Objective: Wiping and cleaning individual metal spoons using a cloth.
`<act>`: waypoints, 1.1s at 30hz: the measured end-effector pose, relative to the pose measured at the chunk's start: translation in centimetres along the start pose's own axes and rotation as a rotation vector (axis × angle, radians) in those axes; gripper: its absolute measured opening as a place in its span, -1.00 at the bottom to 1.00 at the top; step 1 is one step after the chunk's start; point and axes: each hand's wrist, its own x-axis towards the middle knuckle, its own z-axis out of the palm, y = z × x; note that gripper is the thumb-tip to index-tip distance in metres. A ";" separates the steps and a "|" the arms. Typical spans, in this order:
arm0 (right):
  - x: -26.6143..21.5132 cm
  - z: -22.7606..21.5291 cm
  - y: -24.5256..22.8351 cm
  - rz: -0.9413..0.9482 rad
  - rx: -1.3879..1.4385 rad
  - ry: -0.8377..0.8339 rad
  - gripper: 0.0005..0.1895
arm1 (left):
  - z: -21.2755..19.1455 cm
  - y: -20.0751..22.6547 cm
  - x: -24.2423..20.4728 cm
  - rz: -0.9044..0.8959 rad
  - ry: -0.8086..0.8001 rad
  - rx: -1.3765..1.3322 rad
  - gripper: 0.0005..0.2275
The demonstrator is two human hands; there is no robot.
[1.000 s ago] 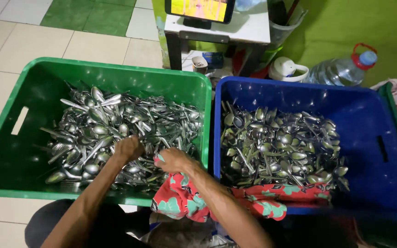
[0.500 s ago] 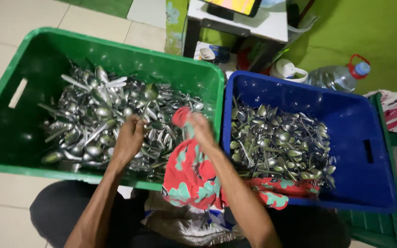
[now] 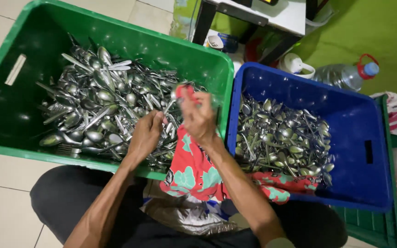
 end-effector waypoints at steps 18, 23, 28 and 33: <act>0.5 -1.1 -1.1 -0.056 0.072 -0.124 -0.66 | 0.7 0.1 -0.5 0.096 -0.039 0.161 -0.71; 0.0 0.3 0.2 0.068 0.131 -0.052 -0.71 | 0.4 1.2 -0.6 0.186 -0.041 0.255 -0.73; -0.6 0.8 1.8 0.176 0.149 -0.009 -0.81 | 0.1 1.0 -1.1 0.245 -0.071 0.420 -0.75; 0.3 -0.8 -0.7 0.006 0.130 -0.100 -0.80 | -0.3 0.8 -1.2 0.301 -0.032 0.710 -0.80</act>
